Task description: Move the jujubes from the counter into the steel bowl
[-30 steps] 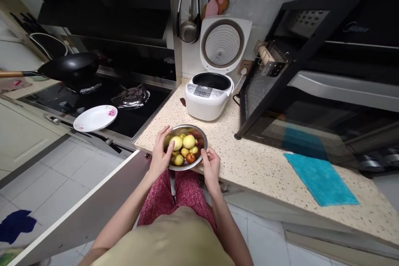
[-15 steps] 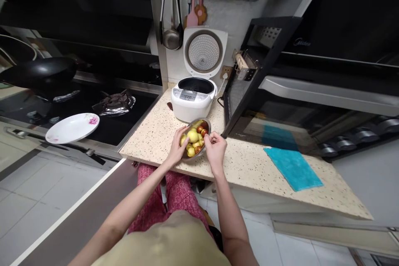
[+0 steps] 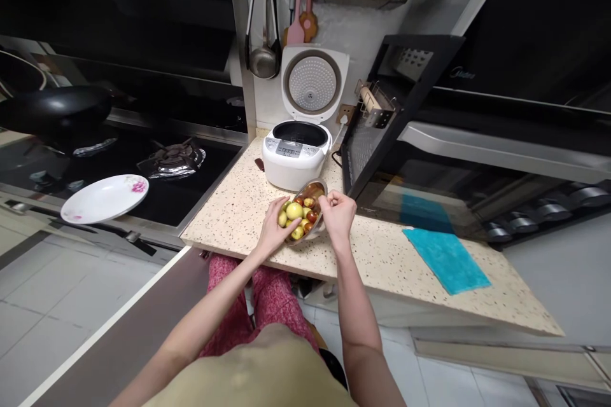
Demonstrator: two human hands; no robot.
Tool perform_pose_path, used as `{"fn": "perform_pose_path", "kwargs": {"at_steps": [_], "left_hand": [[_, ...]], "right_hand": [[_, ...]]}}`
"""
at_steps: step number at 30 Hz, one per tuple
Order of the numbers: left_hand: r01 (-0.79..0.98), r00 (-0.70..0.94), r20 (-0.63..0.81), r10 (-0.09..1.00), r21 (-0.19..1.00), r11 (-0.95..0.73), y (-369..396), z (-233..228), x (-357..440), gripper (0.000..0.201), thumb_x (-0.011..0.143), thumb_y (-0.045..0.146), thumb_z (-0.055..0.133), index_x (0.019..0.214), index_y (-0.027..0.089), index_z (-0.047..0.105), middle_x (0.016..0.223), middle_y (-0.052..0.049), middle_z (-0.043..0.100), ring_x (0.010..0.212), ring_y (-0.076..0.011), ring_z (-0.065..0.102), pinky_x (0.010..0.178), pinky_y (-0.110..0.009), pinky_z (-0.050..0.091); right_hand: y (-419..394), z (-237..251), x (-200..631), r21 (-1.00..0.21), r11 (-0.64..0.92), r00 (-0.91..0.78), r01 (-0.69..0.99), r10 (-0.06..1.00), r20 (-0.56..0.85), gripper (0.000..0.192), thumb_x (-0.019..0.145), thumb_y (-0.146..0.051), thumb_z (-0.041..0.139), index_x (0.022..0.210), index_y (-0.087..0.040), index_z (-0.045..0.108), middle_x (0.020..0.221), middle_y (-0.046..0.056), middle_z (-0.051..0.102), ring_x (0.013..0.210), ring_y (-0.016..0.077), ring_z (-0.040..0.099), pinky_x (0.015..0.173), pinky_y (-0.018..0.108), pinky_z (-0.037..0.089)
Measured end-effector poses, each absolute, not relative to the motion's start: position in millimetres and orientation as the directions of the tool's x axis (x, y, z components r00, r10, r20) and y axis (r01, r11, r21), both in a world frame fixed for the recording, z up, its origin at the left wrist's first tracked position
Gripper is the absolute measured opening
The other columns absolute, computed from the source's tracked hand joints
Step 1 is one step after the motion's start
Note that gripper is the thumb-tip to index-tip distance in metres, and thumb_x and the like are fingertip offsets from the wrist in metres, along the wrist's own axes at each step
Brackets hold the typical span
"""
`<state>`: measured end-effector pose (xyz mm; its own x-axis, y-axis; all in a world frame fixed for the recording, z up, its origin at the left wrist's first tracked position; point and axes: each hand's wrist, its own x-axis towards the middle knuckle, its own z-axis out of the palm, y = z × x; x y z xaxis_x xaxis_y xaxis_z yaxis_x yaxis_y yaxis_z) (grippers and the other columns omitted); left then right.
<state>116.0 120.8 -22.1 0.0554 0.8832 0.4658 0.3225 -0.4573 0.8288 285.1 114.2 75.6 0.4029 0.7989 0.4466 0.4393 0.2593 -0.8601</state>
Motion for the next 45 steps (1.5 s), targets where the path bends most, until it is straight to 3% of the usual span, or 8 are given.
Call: {"fn": "perform_pose_path", "kwargs": {"at_steps": [20, 35, 39, 45], "left_hand": [[0.445, 0.116, 0.528, 0.842, 0.73, -0.519, 122.6, -27.8, 116.5, 0.104, 0.074, 0.064, 0.084, 0.157, 0.022, 0.038, 0.15, -0.019, 0.053, 0.141, -0.0378, 0.051, 0.117, -0.057, 0.045], [0.457, 0.123, 0.488, 0.864, 0.746, -0.485, 120.9, -31.5, 115.3, 0.109, 0.073, 0.046, 0.091, 0.162, 0.028, 0.03, 0.157, -0.019, 0.045, 0.145, -0.0412, 0.046, 0.116, -0.063, 0.042], [0.448, 0.126, 0.473, 0.872, 0.757, -0.475, 118.7, -32.5, 114.1, 0.111, 0.073, 0.045, 0.091, 0.163, 0.031, 0.027, 0.16, -0.018, 0.041, 0.147, -0.0426, 0.043, 0.116, -0.065, 0.041], [0.429, 0.149, 0.491, 0.858, 0.75, -0.503, 108.8, -32.9, 104.1, 0.114, 0.077, 0.048, 0.088, 0.166, 0.03, 0.019, 0.166, -0.02, 0.034, 0.154, -0.0408, 0.036, 0.121, -0.064, 0.037]], "right_hand": [[113.8, 102.7, 291.3, -0.732, 0.118, 0.418, 0.671, 0.755, 0.506, 0.027, 0.066, -0.028, 0.058, 0.048, -0.023, 0.039, 0.046, -0.007, 0.032, 0.049, 0.0098, 0.028, 0.054, 0.027, 0.026], [100.6, 119.9, 300.5, -0.594, -0.017, 0.429, 0.804, 0.708, 0.56, 0.023, 0.068, -0.029, 0.061, 0.05, -0.024, 0.046, 0.048, -0.002, 0.043, 0.051, 0.0136, 0.034, 0.055, 0.029, 0.027], [86.8, 119.6, 310.6, -0.611, 0.007, 0.438, 0.791, 0.691, 0.575, 0.024, 0.068, -0.027, 0.06, 0.051, -0.023, 0.044, 0.047, -0.004, 0.038, 0.05, 0.0122, 0.033, 0.056, 0.028, 0.029], [46.1, 99.0, 344.6, -0.798, 0.147, 0.492, 0.584, 0.718, 0.492, 0.034, 0.071, -0.031, 0.063, 0.054, -0.024, 0.035, 0.051, -0.006, 0.031, 0.052, 0.0099, 0.028, 0.053, 0.028, 0.022]]}}
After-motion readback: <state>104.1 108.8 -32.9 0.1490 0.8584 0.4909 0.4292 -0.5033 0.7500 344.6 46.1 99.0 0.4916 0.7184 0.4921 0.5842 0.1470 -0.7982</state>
